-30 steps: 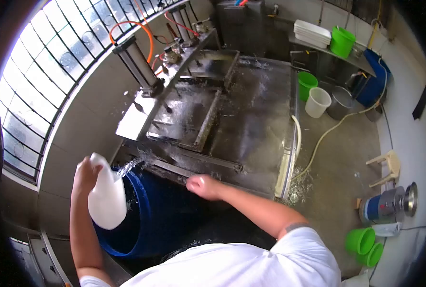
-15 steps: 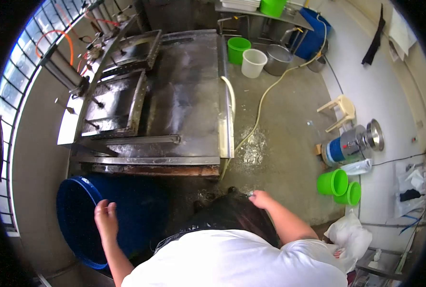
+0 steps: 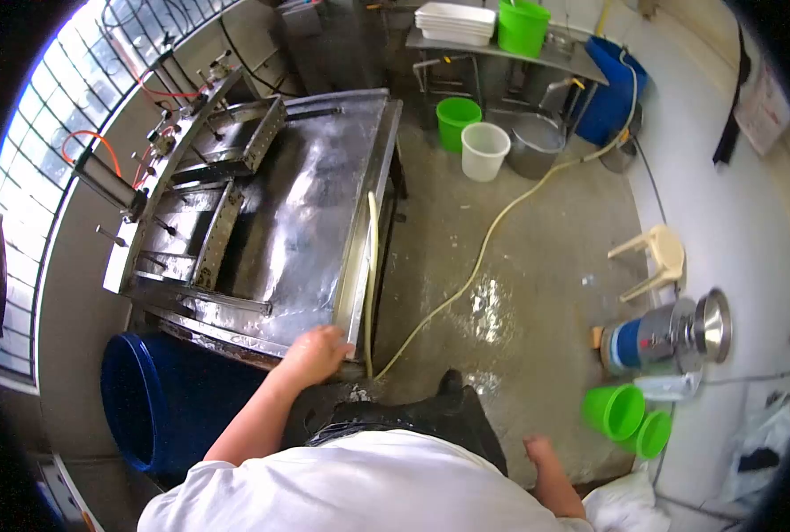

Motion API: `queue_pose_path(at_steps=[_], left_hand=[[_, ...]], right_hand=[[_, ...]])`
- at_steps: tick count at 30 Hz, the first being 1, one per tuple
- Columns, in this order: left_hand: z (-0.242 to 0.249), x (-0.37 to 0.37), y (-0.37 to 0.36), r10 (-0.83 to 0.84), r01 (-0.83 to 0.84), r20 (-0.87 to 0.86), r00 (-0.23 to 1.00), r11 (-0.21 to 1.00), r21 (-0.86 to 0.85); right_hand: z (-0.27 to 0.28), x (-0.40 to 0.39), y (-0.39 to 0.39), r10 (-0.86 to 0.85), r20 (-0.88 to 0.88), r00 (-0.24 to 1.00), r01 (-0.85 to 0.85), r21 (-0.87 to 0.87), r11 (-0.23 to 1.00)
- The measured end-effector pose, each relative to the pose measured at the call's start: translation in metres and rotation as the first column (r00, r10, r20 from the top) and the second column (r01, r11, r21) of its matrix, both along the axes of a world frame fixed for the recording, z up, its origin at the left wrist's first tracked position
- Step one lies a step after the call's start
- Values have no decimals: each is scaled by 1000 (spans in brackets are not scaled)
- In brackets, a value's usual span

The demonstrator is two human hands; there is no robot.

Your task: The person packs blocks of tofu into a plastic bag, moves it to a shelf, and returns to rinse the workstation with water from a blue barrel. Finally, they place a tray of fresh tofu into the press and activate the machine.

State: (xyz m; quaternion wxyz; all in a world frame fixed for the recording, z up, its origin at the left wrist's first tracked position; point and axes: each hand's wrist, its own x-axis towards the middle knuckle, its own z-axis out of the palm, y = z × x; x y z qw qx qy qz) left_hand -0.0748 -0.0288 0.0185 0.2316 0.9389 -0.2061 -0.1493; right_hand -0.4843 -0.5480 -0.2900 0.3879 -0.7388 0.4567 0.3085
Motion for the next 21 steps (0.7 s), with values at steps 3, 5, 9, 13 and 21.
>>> queue_pose_path(at_steps=[3, 5, 9, 13, 21], left_hand=[[16, 5, -53, -109, 108, -68, 992, 994, -17], [17, 8, -68, -114, 108, -99, 988, 992, -67], [5, 39, -72, -12, 13, -8, 1000, 1000, 26], [-1, 83, -82, 223, -226, 147, 964, 974, 4], [-67, 220, -118, 421, -417, 58, 905, 906, -73]], right_hand=[[65, 47, -60, 75, -67, 995, -80, -65, 995], [75, 97, -95, 129, 18, 991, -125, -150, 981], [76, 228, -132, 355, 321, 878, -242, -342, 908], [74, 407, -95, 156, 668, 727, -165, -51, 985], [236, 665, 47, 800, 594, 84, -866, -353, 353]])
